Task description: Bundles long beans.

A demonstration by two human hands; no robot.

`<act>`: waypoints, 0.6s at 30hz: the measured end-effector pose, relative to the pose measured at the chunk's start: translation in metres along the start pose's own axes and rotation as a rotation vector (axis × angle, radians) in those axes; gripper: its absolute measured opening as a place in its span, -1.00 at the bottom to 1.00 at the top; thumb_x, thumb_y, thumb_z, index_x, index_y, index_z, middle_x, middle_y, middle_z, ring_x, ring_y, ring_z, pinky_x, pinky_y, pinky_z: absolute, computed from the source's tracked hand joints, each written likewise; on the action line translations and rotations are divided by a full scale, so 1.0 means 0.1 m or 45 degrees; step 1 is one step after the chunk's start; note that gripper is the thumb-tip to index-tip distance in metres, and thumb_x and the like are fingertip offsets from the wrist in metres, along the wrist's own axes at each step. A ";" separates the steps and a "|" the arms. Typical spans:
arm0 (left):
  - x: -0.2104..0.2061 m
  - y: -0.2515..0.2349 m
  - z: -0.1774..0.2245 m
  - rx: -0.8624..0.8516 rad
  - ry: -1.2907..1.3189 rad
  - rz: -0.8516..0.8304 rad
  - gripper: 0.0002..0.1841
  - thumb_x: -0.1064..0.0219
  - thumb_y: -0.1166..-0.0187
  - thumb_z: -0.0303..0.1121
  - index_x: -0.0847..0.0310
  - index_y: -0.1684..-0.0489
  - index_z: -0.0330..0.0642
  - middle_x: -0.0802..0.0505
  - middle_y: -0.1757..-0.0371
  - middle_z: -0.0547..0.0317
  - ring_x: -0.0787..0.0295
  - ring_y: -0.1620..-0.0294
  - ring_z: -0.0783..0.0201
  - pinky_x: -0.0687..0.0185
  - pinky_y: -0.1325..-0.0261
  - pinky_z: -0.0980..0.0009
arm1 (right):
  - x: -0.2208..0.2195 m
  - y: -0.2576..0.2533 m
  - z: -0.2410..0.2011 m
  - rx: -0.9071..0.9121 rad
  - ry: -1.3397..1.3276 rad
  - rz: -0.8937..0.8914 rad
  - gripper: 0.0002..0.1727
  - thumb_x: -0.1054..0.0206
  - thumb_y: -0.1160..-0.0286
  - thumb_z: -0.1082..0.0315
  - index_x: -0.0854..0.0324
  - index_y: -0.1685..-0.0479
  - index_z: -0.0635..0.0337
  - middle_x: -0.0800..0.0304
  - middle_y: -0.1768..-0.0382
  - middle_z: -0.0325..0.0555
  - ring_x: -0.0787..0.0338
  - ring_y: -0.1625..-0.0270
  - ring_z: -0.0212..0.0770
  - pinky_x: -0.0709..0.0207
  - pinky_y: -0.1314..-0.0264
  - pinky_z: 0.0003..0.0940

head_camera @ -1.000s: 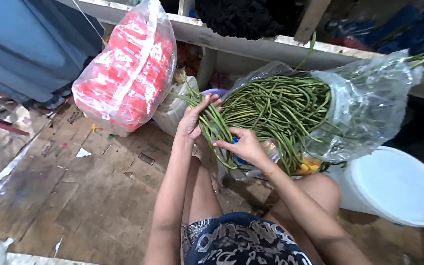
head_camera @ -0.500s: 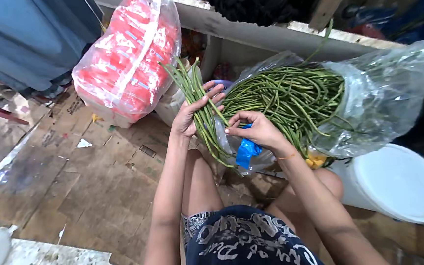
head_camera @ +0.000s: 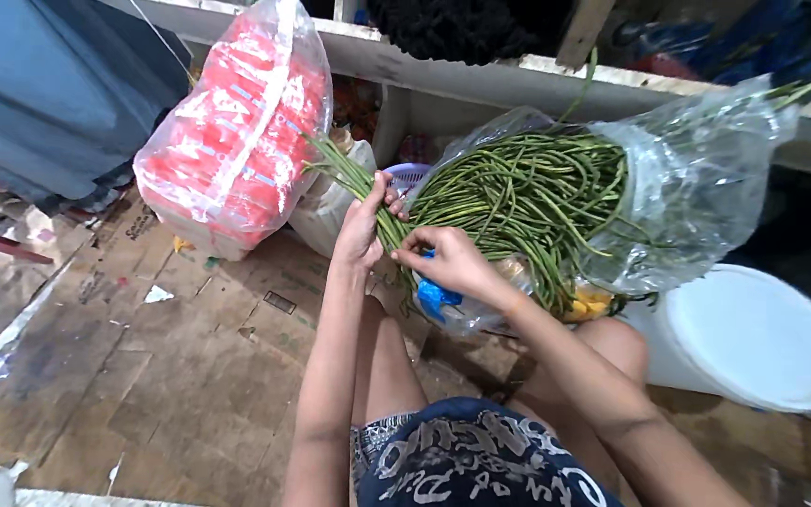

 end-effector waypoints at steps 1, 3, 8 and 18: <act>0.01 -0.01 -0.01 0.035 -0.009 -0.008 -0.70 0.05 -0.88 -0.06 -0.53 -0.06 0.00 -0.60 0.45 0.38 -0.60 0.50 0.43 -0.72 0.24 0.45 | 0.04 0.00 0.02 -0.061 -0.154 -0.118 -0.76 -0.38 -0.67 0.13 -0.76 0.12 0.12 -0.86 0.39 -0.23 -0.76 0.44 -0.35 -0.65 0.36 -0.37; 0.03 -0.02 -0.06 0.124 -0.026 -0.007 -0.62 0.07 -0.85 0.05 -0.54 -0.04 0.01 -0.60 0.47 0.37 -0.61 0.51 0.43 -0.72 0.28 0.47 | 0.08 -0.02 0.10 -0.145 -0.504 -0.291 -0.72 -0.28 -0.76 0.18 -0.73 -0.04 0.21 -0.90 0.39 -0.14 -0.68 0.59 -0.38 -0.50 0.57 -0.53; 0.04 -0.05 -0.18 0.215 -0.160 0.098 -0.50 0.10 -0.79 0.21 -0.53 0.04 -0.01 -0.59 0.53 0.36 -0.57 0.60 0.45 -0.63 0.50 0.53 | 0.15 -0.04 0.24 -0.317 -0.810 -0.398 -0.68 -0.15 -0.83 0.23 -0.75 -0.19 0.20 -0.91 0.29 -0.08 -0.50 0.69 -0.49 -0.33 0.71 -0.65; -0.24 0.40 -0.32 0.189 -0.381 -0.351 -0.53 -0.63 -0.25 -0.22 -0.63 -0.15 0.03 -0.80 0.33 0.38 -0.60 0.53 0.57 -0.55 0.50 0.64 | 0.87 0.28 -0.12 -0.263 -0.851 -0.534 -0.63 0.08 -0.92 0.23 -0.66 0.00 0.15 -0.43 0.60 -0.42 -0.31 0.69 -0.61 -0.22 0.72 -0.74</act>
Point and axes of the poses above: each hand's wrist, its own y-axis away from the middle knuckle, its own x-axis out of the back of the hand, z = x × y, the point moved 6 cm from there along -y, towards the middle knuckle
